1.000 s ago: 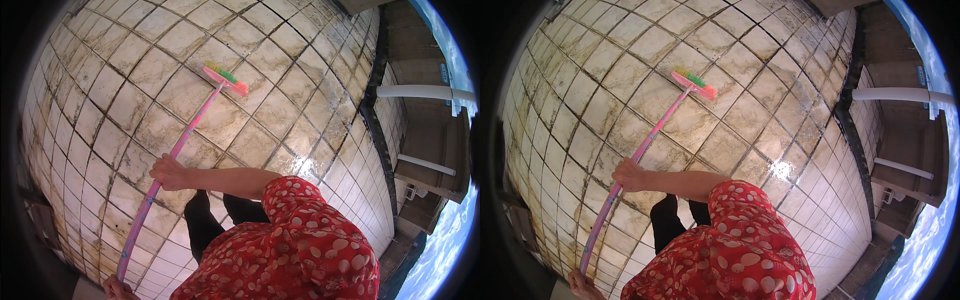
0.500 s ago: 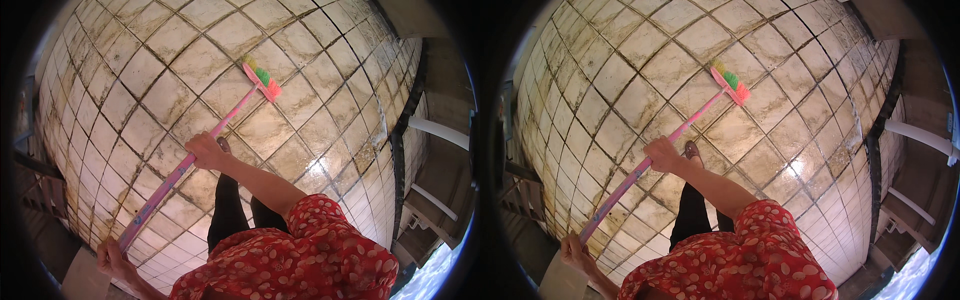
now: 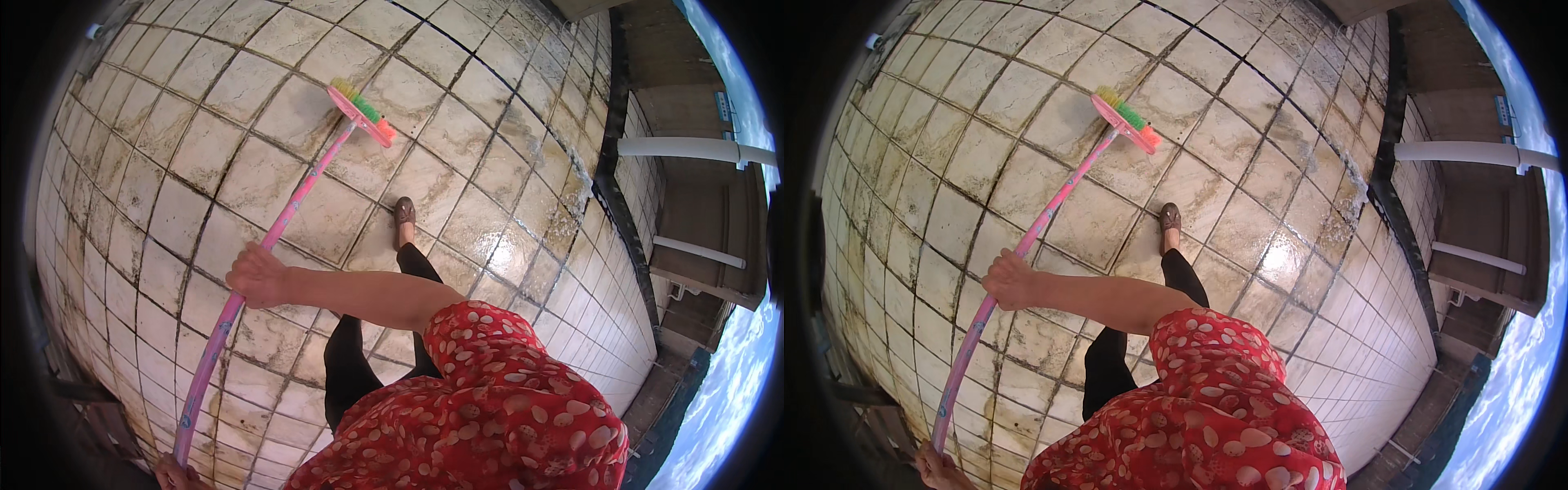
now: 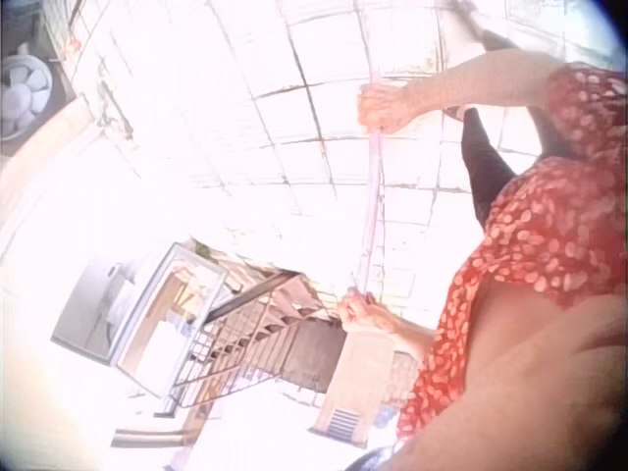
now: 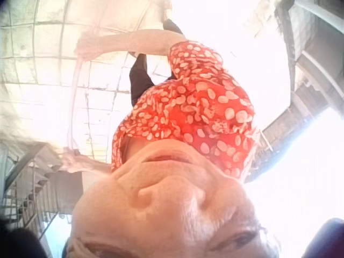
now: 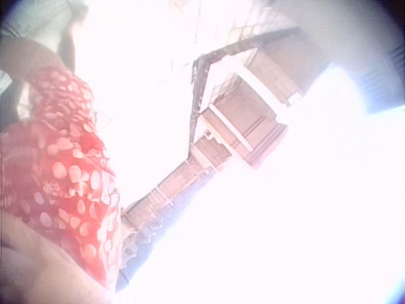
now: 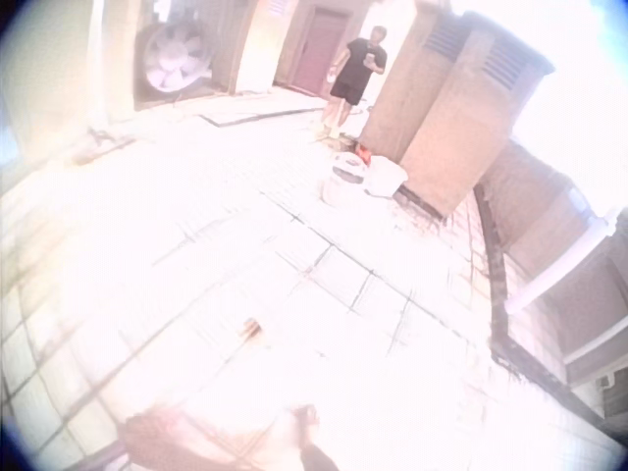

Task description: The person cleans a tiled floor using a red squeegee and a pink broom. They move a pink bucket with a strainer to pour water onto the floor, then use the broom to scrub the tiles and the squeegee to push the water toward a drain.

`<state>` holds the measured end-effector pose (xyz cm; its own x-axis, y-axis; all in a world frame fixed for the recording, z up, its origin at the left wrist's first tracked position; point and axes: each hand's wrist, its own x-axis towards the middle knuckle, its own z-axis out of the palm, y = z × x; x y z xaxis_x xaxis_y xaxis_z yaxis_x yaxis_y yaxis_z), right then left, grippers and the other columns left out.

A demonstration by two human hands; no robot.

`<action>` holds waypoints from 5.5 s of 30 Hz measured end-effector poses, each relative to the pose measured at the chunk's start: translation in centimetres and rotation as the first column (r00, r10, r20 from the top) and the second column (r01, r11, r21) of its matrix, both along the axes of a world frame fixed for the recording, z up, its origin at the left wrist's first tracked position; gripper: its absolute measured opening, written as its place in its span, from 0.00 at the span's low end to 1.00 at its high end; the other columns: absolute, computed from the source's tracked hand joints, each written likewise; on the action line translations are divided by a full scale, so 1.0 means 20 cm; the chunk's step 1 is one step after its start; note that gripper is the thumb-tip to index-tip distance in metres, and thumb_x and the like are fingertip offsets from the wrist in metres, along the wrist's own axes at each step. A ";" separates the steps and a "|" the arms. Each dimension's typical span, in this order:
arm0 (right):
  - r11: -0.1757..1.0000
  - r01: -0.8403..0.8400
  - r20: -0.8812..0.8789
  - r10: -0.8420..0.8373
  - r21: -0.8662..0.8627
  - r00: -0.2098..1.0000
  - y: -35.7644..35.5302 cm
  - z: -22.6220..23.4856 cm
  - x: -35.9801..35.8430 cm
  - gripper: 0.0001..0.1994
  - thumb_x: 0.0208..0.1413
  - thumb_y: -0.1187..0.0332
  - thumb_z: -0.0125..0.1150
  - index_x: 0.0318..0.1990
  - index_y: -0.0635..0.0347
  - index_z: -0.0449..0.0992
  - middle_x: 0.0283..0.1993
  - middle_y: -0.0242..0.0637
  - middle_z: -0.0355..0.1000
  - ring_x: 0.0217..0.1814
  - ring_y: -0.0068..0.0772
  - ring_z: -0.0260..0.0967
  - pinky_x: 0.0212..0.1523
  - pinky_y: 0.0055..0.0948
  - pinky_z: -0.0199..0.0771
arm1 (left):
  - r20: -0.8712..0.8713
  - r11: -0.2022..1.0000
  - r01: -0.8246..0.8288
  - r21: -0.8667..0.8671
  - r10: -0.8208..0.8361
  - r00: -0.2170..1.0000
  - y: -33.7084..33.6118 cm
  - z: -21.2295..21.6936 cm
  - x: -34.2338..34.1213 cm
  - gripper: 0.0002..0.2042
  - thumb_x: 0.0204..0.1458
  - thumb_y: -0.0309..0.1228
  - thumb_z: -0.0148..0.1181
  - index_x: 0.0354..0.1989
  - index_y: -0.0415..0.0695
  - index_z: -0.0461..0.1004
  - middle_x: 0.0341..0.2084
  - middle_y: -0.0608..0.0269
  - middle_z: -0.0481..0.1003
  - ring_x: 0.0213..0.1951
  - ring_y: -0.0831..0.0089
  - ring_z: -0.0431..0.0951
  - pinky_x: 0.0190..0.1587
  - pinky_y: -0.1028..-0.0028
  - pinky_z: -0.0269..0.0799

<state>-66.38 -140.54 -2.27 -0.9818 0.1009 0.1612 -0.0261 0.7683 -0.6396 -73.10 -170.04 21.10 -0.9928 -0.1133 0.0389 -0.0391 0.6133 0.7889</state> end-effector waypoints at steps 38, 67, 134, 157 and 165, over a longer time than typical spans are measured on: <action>0.849 0.471 0.064 -0.470 -0.242 0.880 2.44 -0.04 0.88 0.07 0.31 0.68 0.57 0.14 0.54 0.65 0.16 0.37 0.63 0.27 0.41 0.65 0.35 0.35 0.57 | 0.340 0.483 0.811 -0.330 -0.741 0.579 3.13 0.39 0.62 0.11 0.45 0.29 0.57 0.33 0.32 0.73 0.15 0.60 0.68 0.20 0.76 0.65 0.21 0.78 0.61; 0.856 0.465 0.192 -0.429 -0.227 0.883 3.68 0.02 0.82 0.03 0.31 0.68 0.55 0.14 0.54 0.70 0.18 0.38 0.68 0.26 0.40 0.68 0.36 0.35 0.58 | 0.149 0.614 0.664 -0.428 -0.676 0.722 4.33 0.32 0.42 0.07 0.45 0.27 0.59 0.28 0.34 0.74 0.17 0.59 0.69 0.19 0.77 0.63 0.19 0.79 0.58; -0.134 0.930 0.276 -0.932 0.342 -0.236 5.08 -0.64 5.49 0.03 0.33 0.70 0.56 0.19 0.53 0.69 0.23 0.35 0.68 0.34 0.38 0.67 0.36 0.37 0.60 | 0.365 -0.698 0.640 0.320 -0.533 -0.764 6.99 -0.60 4.35 0.10 0.37 0.23 0.62 0.30 0.32 0.74 0.14 0.65 0.70 0.20 0.83 0.67 0.23 0.81 0.64; -0.946 0.260 0.510 -0.129 0.194 -0.850 3.96 -0.54 5.06 0.05 0.42 0.67 0.51 0.23 0.56 0.70 0.29 0.42 0.69 0.37 0.48 0.64 0.36 0.48 0.62 | 0.236 -0.875 -0.455 0.167 0.483 -0.843 6.98 -0.55 5.67 0.10 0.43 0.35 0.56 0.19 0.41 0.72 0.14 0.51 0.70 0.18 0.55 0.71 0.20 0.64 0.64; -0.959 0.222 -0.069 -0.213 -0.178 -0.975 5.23 -0.23 6.26 0.09 0.40 0.67 0.56 0.18 0.58 0.64 0.25 0.41 0.65 0.33 0.48 0.63 0.32 0.43 0.65 | 0.056 -0.953 -0.155 -0.259 0.145 -0.988 7.60 0.18 6.13 0.10 0.40 0.27 0.61 0.27 0.31 0.73 0.12 0.59 0.67 0.15 0.75 0.66 0.20 0.79 0.60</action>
<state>58.79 -35.98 -6.83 0.9748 0.0818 0.2076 0.2137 -0.6103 -0.7628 49.53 -18.11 24.60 0.9989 -0.0466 0.0109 -0.0438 -0.7992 0.5995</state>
